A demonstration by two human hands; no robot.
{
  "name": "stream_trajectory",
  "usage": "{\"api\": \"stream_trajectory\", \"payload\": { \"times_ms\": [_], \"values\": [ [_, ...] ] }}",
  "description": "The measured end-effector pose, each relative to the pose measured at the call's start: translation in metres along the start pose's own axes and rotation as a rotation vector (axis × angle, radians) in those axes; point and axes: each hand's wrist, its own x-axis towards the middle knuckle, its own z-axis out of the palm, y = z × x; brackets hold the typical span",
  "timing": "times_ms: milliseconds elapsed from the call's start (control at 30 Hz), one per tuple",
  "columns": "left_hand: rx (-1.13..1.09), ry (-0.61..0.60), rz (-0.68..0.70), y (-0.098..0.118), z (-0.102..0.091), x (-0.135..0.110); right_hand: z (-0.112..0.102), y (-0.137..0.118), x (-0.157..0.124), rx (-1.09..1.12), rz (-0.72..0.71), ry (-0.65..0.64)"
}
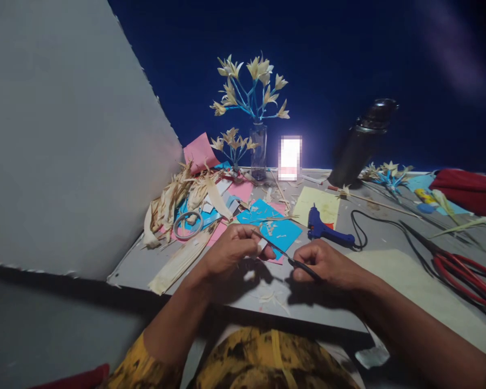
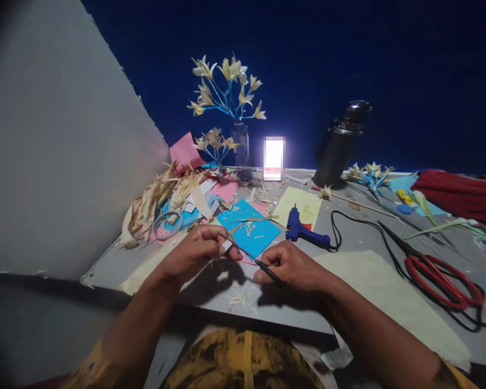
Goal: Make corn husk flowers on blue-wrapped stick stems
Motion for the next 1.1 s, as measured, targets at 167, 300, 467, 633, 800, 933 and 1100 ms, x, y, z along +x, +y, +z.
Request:
{"api": "stream_trajectory", "payload": {
  "times_ms": [167,300,467,633,800,933,1100],
  "values": [
    [-0.056,-0.035,-0.008,0.001,0.002,-0.003,-0.001,0.008,0.0,0.109,0.02,-0.109],
    [-0.103,-0.039,-0.011,0.001,0.005,-0.002,-0.004,0.014,0.001,0.207,-0.053,-0.279],
    [-0.12,-0.011,-0.033,0.001,0.01,-0.002,-0.005,0.01,0.0,0.143,-0.069,-0.241],
    [-0.115,0.035,-0.05,0.002,0.011,-0.003,-0.004,0.006,-0.002,0.079,-0.024,-0.146],
    [-0.077,-0.01,-0.042,0.002,0.008,-0.002,-0.003,0.005,-0.003,0.092,0.017,-0.095],
    [-0.109,-0.089,-0.034,0.005,0.004,-0.003,-0.006,0.01,-0.001,0.12,-0.001,-0.131],
    [-0.128,-0.188,-0.01,0.01,-0.003,-0.008,-0.012,0.022,0.002,0.154,-0.052,-0.152]
  ]
}}
